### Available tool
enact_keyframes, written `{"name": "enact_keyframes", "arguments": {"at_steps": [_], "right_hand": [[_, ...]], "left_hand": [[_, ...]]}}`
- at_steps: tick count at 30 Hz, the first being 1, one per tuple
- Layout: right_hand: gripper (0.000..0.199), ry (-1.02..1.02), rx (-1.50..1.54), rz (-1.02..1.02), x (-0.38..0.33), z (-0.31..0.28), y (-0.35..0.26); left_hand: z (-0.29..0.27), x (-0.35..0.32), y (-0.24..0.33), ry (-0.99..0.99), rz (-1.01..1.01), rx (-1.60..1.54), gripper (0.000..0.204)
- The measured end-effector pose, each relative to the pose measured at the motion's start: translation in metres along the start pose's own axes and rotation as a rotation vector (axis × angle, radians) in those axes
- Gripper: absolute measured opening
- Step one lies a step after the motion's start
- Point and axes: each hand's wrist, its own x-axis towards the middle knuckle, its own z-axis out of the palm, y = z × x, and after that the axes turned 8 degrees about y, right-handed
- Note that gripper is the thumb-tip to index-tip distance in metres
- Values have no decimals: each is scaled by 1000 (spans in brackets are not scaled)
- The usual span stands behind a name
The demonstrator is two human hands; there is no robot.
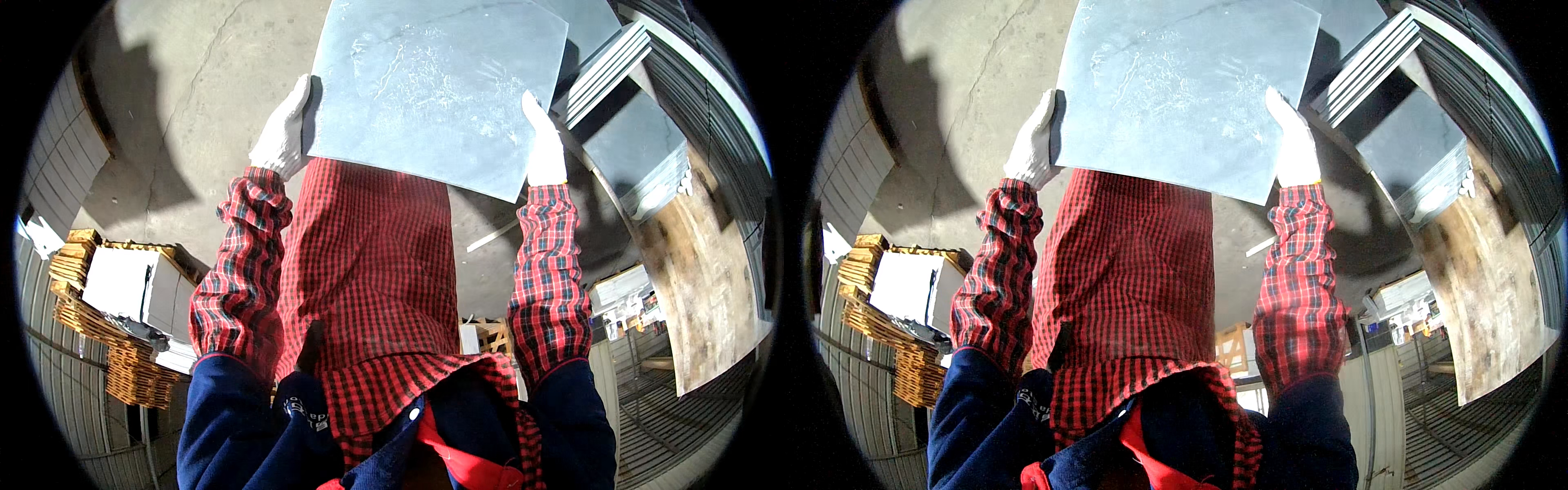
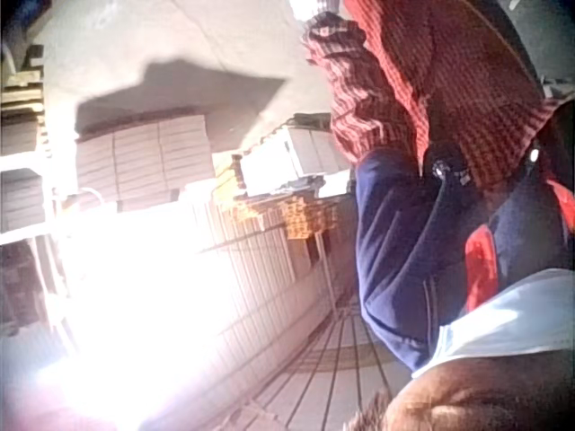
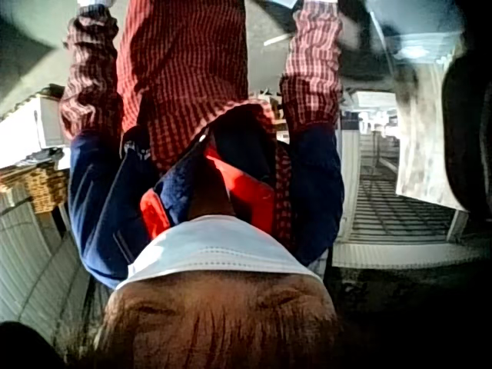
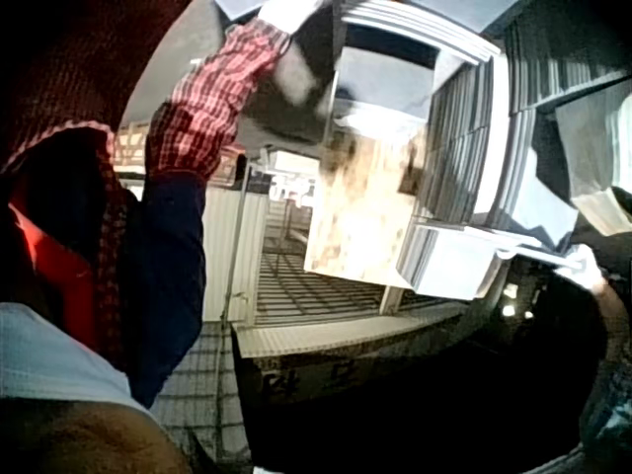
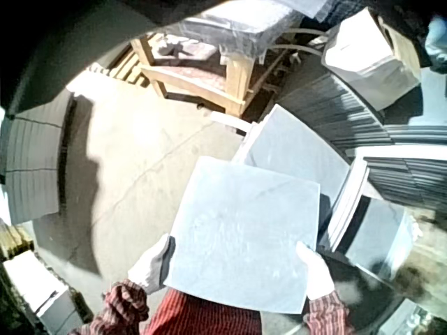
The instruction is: The person packs rectangular tiles into cardboard boxes with foam inserts, then seals the boxes using a handheld tape dispenser. They also handle stacks of dark gray tiles, placing them on a work table and into storage stacks.
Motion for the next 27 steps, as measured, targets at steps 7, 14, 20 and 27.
{"name": "enact_keyframes", "arguments": {"at_steps": [7, 14, 20, 27], "right_hand": [[53, -27, -262, -267, 14, -18, 0], [68, 335, -829, -698, -7, -1, 26], [30, 380, -1328, -1158, -55, 41, 23], [65, -286, -1285, -1264, -105, 146, 50]], "left_hand": [[-3, 1, -25, 80, -82, 29, 55], [26, -31, -12, 180, -67, 11, 44], [38, -36, -8, 239, -101, -21, 40], [46, -44, 0, 46, -93, 136, 62]]}}
